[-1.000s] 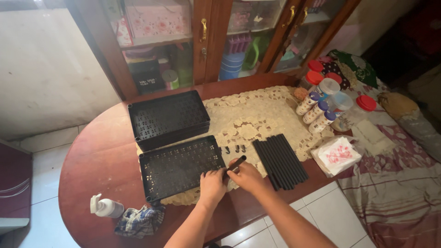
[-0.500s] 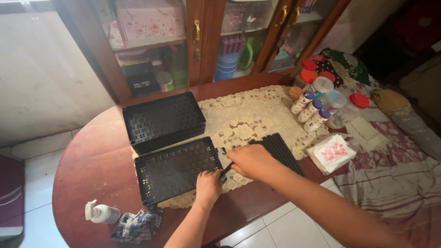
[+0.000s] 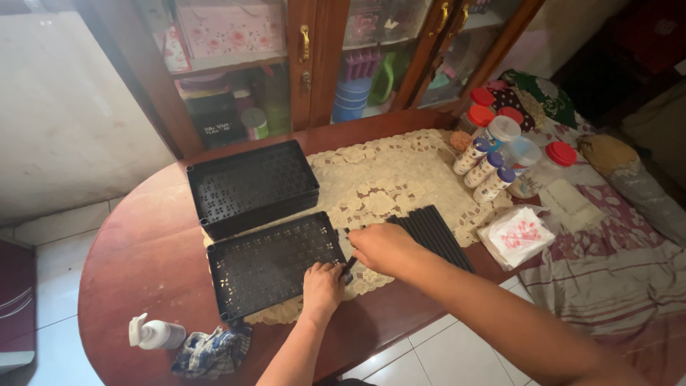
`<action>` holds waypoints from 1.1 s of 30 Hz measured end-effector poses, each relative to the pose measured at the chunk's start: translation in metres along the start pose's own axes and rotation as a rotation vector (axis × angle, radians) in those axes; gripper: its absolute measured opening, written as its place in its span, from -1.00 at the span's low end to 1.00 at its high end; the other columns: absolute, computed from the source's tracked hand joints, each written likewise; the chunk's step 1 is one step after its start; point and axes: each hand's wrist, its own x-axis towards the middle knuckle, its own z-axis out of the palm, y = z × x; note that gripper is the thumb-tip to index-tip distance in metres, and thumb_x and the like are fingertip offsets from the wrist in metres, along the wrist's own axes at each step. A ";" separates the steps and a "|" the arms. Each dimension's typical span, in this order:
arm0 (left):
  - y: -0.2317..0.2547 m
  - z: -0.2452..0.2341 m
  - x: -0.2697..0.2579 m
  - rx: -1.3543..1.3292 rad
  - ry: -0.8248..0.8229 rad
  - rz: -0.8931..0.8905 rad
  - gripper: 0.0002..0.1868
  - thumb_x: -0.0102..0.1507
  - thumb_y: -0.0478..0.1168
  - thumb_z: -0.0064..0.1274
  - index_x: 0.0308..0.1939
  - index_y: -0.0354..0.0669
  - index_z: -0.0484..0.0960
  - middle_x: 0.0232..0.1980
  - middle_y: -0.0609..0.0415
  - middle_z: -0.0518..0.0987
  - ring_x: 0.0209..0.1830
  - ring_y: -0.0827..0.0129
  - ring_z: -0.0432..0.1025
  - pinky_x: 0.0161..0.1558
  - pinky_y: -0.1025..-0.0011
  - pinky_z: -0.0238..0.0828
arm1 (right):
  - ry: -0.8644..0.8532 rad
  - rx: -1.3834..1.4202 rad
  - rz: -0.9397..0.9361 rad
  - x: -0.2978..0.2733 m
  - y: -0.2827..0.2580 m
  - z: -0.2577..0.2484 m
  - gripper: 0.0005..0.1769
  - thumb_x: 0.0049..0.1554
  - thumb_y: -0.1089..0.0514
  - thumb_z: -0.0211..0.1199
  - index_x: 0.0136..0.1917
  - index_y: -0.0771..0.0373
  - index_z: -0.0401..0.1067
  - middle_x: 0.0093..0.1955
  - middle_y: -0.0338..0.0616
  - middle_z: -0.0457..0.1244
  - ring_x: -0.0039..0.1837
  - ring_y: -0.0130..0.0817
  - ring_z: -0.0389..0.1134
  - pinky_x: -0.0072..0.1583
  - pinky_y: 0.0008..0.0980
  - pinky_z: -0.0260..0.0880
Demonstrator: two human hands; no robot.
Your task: The person assembles a two-tiered black plastic stand by inserting cylindrical legs into corner holes on each tray. They attach four legs to the bottom tray, then place the top tray on the legs and insert four more legs into the top tray. The person adjusts the trays to ensure stability.
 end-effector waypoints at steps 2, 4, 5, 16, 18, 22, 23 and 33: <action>-0.002 0.002 0.000 0.015 0.005 0.005 -0.72 0.12 -0.23 0.19 -0.09 -0.03 0.75 -0.20 0.11 0.65 -0.07 0.13 0.46 0.05 0.17 0.33 | 0.015 0.029 0.049 -0.003 -0.001 -0.001 -0.76 0.12 0.00 0.29 -0.10 0.21 0.45 -0.19 0.04 0.39 -0.05 0.07 0.44 -0.03 0.00 0.43; -0.003 0.005 -0.001 0.019 0.023 0.013 -0.72 0.12 -0.23 0.19 -0.08 -0.03 0.75 -0.21 0.11 0.65 -0.09 0.13 0.46 0.05 0.17 0.33 | 0.051 0.048 0.099 -0.005 -0.004 0.000 -0.75 0.14 0.00 0.27 -0.11 0.23 0.46 -0.21 0.06 0.39 -0.06 0.08 0.44 -0.03 0.00 0.43; -0.003 0.006 -0.001 0.015 0.038 0.018 -0.71 0.11 -0.23 0.20 -0.08 -0.04 0.75 -0.21 0.11 0.65 -0.09 0.13 0.46 0.06 0.16 0.33 | 0.079 0.052 0.126 -0.005 -0.007 0.002 -0.75 0.14 0.00 0.27 -0.12 0.24 0.47 -0.21 0.08 0.39 -0.06 0.09 0.44 -0.02 0.01 0.43; 0.002 0.000 -0.001 0.005 0.022 -0.002 -0.72 0.10 -0.21 0.21 -0.10 -0.06 0.74 -0.20 0.09 0.64 -0.07 0.12 0.44 0.06 0.16 0.32 | 0.233 -0.103 -0.132 -0.008 0.001 0.007 -0.83 0.03 0.12 0.25 -0.12 0.22 0.46 -0.11 0.00 0.36 -0.07 0.02 0.43 -0.07 -0.03 0.43; 0.003 -0.001 -0.001 0.000 0.017 -0.012 -0.72 0.10 -0.20 0.21 -0.10 -0.05 0.74 -0.22 0.07 0.64 -0.07 0.11 0.44 0.06 0.15 0.32 | 0.269 -0.303 -0.416 -0.010 0.012 0.004 -0.91 -0.06 0.19 0.23 -0.21 0.13 0.48 -0.13 -0.08 0.33 -0.06 -0.08 0.43 -0.03 -0.07 0.42; 0.004 -0.001 -0.002 -0.008 0.026 -0.001 -0.74 0.14 -0.20 0.18 -0.09 -0.06 0.73 -0.20 0.10 0.65 -0.08 0.12 0.44 0.06 0.15 0.32 | 0.137 -0.347 -0.527 -0.004 0.025 0.003 -0.95 0.00 0.17 0.22 -0.22 0.13 0.47 -0.16 -0.12 0.33 -0.05 -0.08 0.42 -0.05 -0.07 0.42; 0.004 -0.002 -0.002 -0.006 0.022 0.000 -0.75 0.14 -0.20 0.18 -0.10 -0.06 0.73 -0.20 0.10 0.65 -0.08 0.12 0.45 0.07 0.15 0.31 | 0.087 -0.362 -0.523 -0.001 0.026 0.004 -0.95 0.02 0.17 0.21 -0.21 0.14 0.48 -0.15 -0.12 0.33 -0.04 -0.08 0.42 -0.04 -0.06 0.42; 0.001 0.005 -0.003 -0.029 0.055 0.019 -0.71 0.13 -0.24 0.17 -0.07 -0.12 0.72 -0.15 0.09 0.69 -0.03 0.12 0.47 0.18 0.11 0.29 | -0.135 -0.341 -0.261 0.010 0.015 -0.004 -0.81 0.07 0.04 0.30 -0.13 0.18 0.53 -0.17 -0.05 0.39 -0.05 -0.06 0.45 -0.08 -0.09 0.45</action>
